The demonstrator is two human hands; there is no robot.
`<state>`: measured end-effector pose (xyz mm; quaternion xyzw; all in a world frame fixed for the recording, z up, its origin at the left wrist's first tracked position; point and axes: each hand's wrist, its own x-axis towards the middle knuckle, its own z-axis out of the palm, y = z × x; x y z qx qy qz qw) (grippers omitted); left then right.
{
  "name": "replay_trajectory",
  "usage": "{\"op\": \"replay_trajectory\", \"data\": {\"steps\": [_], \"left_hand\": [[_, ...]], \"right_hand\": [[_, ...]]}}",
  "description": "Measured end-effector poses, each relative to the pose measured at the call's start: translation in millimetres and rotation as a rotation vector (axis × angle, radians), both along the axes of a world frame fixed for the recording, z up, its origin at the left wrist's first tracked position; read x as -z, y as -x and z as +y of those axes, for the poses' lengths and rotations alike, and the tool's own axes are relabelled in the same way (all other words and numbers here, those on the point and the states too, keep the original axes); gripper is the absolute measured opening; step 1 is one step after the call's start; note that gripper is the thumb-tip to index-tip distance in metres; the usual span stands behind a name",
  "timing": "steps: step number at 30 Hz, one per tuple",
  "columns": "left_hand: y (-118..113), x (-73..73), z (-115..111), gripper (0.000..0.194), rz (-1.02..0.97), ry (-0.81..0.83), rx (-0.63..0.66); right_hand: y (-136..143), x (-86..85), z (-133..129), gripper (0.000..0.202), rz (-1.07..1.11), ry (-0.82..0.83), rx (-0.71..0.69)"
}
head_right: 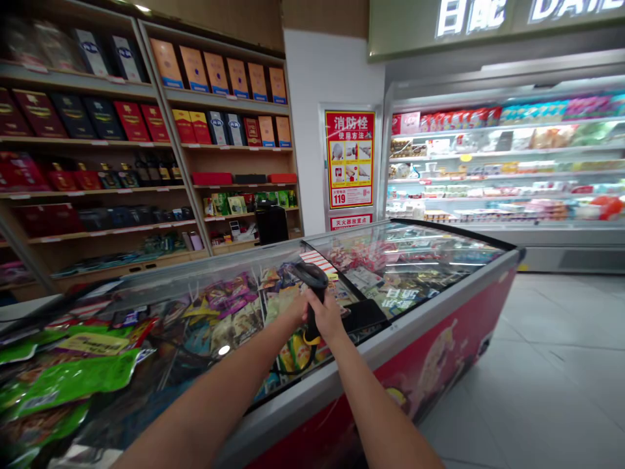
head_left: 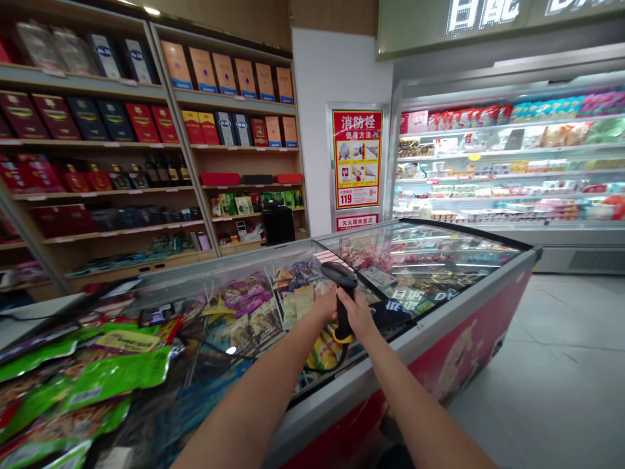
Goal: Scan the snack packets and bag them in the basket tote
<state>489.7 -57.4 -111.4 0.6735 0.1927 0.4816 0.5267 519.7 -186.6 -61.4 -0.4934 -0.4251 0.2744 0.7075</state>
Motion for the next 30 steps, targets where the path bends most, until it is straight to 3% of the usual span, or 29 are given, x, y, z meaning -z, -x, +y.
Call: {"op": "replay_trajectory", "data": {"steps": [5,10,13,16,18,20,22,25,27,30], "left_hand": [[61.6,-10.1,27.5,0.026,0.361,-0.282,-0.018],[130.0,-25.9,55.0,0.029,0.423,-0.376,-0.069],[151.1,-37.9,45.2,0.024,0.526,-0.470,-0.256],[158.5,-48.5,20.2,0.035,0.927,-0.504,-0.465],[159.0,-54.7,3.8,0.050,1.217,-0.489,-0.465],[157.4,-60.6,-8.1,0.059,1.361,-0.427,-0.425],[154.4,-65.5,-14.9,0.055,1.403,-0.352,-0.402],[150.7,-68.2,-15.2,0.030,1.352,-0.296,-0.404],[152.0,-67.1,-7.2,0.017,1.209,-0.263,-0.429],[164.8,-65.1,17.4,0.014,0.868,-0.158,-0.512]], "right_hand": [[5.1,-3.0,0.7,0.039,-0.012,-0.002,-0.031],[10.5,-1.8,7.2,0.039,0.005,0.002,-0.039],[17.1,-2.9,14.4,0.043,0.000,0.010,-0.059],[27.0,-6.9,23.1,0.044,-0.011,0.032,-0.106],[34.9,-10.0,30.0,0.044,-0.011,0.046,-0.129],[42.6,-12.5,37.6,0.044,-0.007,0.052,-0.142],[49.1,-14.4,45.3,0.043,-0.003,0.065,-0.148],[55.9,-17.0,55.2,0.041,-0.003,0.084,-0.150],[59.3,-19.2,61.2,0.039,-0.006,0.094,-0.140],[66.4,-23.1,71.8,0.038,0.004,0.086,-0.129]]}}
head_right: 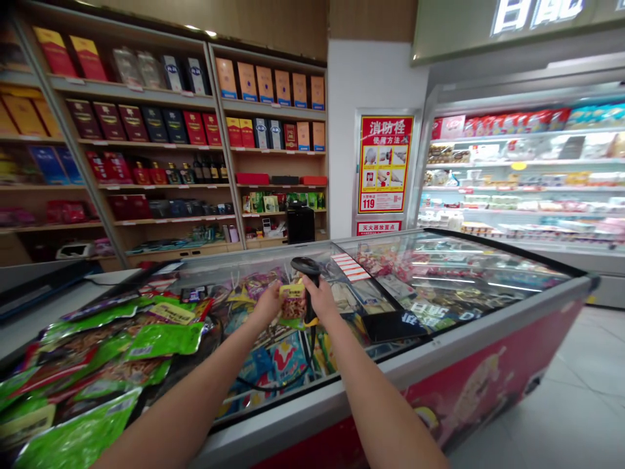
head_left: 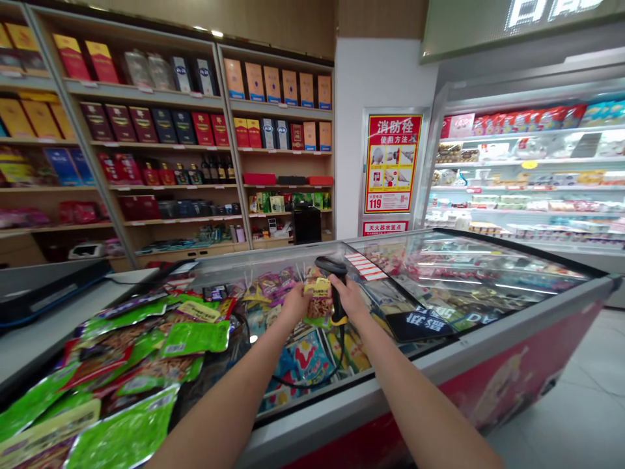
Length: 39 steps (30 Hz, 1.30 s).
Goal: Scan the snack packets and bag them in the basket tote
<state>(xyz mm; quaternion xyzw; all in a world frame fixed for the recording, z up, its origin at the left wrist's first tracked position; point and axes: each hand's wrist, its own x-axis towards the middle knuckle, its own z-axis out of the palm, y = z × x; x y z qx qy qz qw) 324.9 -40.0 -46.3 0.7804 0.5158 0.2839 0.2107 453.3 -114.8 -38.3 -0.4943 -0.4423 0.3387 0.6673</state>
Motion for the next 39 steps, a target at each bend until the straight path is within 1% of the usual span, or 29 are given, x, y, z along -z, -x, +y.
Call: {"op": "replay_trajectory", "data": {"steps": [3,5,7,9,12,14,18,24,28,33,39], "left_hand": [[25.3,0.9,29.4,0.008,-0.357,-0.038,-0.133],[44.4,2.5,44.3,0.008,-0.529,-0.064,-0.229],[60.3,6.0,53.7,0.008,-0.624,-0.084,-0.311],[70.2,10.7,59.2,0.008,-0.658,-0.102,-0.372],[74.4,16.4,63.7,0.009,-0.668,-0.132,-0.434],[72.9,17.4,64.0,0.009,-0.649,-0.160,-0.464],[67.6,13.2,57.3,0.008,-0.570,-0.192,-0.479],[60.2,9.5,46.6,0.007,-0.547,-0.189,-0.411],[58.0,9.0,45.6,0.006,-0.546,-0.200,-0.414],[58.0,7.2,44.3,0.006,-0.532,-0.161,-0.423],[59.0,6.9,45.2,0.008,-0.504,-0.145,-0.430]], "right_hand": [[10.9,-0.9,12.9,0.040,0.007,-0.035,-0.030],[18.0,2.3,19.7,0.039,0.006,-0.033,-0.075],[21.8,9.0,22.7,0.037,-0.016,-0.008,-0.128],[20.7,17.7,21.6,0.036,-0.090,0.038,-0.207],[13.6,28.7,15.4,0.036,-0.232,0.132,-0.347],[9.6,31.8,11.3,0.037,-0.280,0.167,-0.379],[8.4,29.8,8.4,0.035,-0.294,0.155,-0.349],[8.7,25.4,8.2,0.030,-0.249,0.207,-0.328],[7.3,23.5,6.6,0.030,-0.218,0.238,-0.328],[7.5,22.1,5.8,0.031,-0.206,0.263,-0.322],[7.7,23.1,6.1,0.032,-0.162,0.237,-0.331]]}}
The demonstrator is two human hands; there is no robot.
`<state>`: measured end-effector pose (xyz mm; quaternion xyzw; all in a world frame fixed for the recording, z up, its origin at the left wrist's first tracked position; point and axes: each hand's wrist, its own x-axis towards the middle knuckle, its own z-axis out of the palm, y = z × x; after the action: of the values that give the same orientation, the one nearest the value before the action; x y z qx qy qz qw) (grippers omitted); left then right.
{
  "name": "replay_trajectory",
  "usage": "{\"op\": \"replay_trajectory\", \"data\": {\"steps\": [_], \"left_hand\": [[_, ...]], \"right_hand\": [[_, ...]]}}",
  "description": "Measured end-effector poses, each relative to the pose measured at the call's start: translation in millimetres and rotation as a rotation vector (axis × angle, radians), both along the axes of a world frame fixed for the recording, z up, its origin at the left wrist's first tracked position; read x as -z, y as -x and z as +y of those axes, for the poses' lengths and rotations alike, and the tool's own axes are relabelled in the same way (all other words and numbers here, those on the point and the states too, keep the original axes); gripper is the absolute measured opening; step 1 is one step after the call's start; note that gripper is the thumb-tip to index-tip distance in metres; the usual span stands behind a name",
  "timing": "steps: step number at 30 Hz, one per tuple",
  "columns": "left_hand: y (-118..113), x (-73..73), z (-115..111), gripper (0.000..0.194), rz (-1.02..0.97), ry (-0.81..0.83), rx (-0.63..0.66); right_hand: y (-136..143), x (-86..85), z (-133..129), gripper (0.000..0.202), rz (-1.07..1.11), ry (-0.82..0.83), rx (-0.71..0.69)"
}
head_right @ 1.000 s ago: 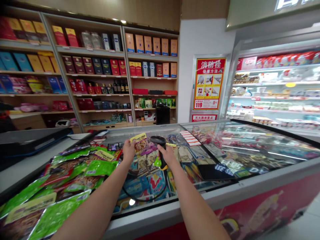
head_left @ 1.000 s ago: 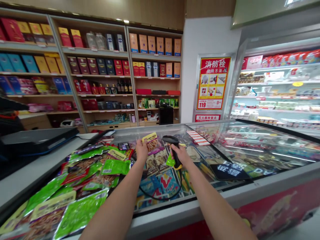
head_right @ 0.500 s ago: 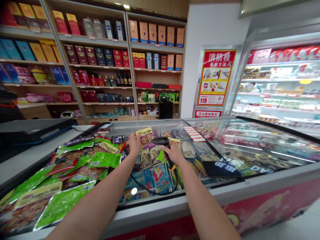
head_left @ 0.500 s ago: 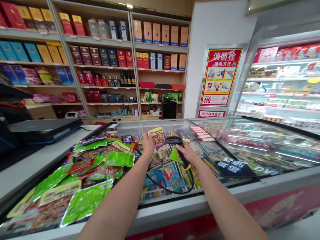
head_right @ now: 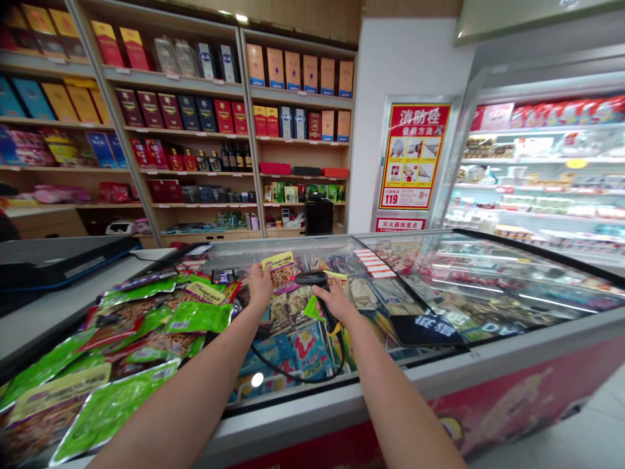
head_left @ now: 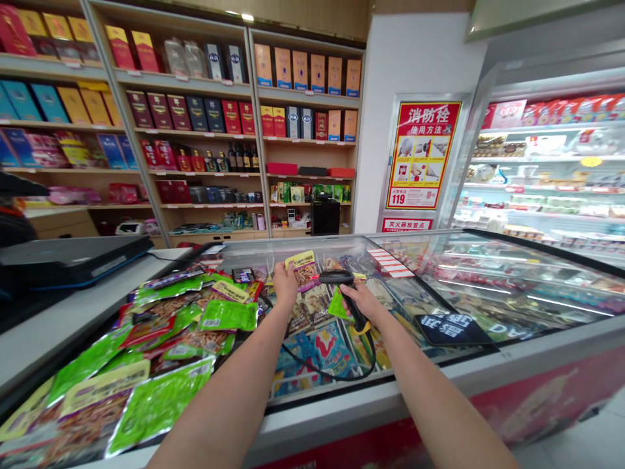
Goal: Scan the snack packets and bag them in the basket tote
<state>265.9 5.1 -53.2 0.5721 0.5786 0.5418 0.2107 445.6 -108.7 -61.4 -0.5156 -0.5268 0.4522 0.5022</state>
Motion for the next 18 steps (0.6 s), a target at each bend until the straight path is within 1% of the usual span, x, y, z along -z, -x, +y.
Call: {"op": "replay_trajectory", "data": {"steps": [3,6,9,11,14,16,18], "left_hand": [[-0.2,-0.9,-1.5,0.010,0.018,0.014,-0.008],[-1.0,-5.2,-6.6,0.013,0.050,0.023,-0.014],[1.5,-15.1,-12.4,0.014,0.072,0.024,-0.002],[9.0,-24.5,-15.1,0.016,0.084,0.019,-0.024],[34.7,-39.2,-18.0,0.020,0.115,-0.003,-0.091],[62.5,-47.1,-21.5,0.021,0.152,-0.025,-0.135],[96.7,-52.5,-27.5,0.022,0.206,-0.033,-0.181]], "right_hand": [[0.4,2.0,0.9,0.033,-0.004,-0.007,-0.003],[2.7,3.0,0.1,0.033,0.006,-0.034,-0.002],[9.2,-1.4,-3.0,0.034,0.025,-0.057,0.013],[17.2,-9.0,-5.6,0.034,0.012,-0.072,-0.002],[36.7,-24.5,-8.7,0.033,-0.021,-0.088,-0.089],[55.1,-33.6,-9.0,0.032,-0.025,-0.092,-0.155],[76.9,-39.1,-7.6,0.032,-0.023,-0.103,-0.216]]}}
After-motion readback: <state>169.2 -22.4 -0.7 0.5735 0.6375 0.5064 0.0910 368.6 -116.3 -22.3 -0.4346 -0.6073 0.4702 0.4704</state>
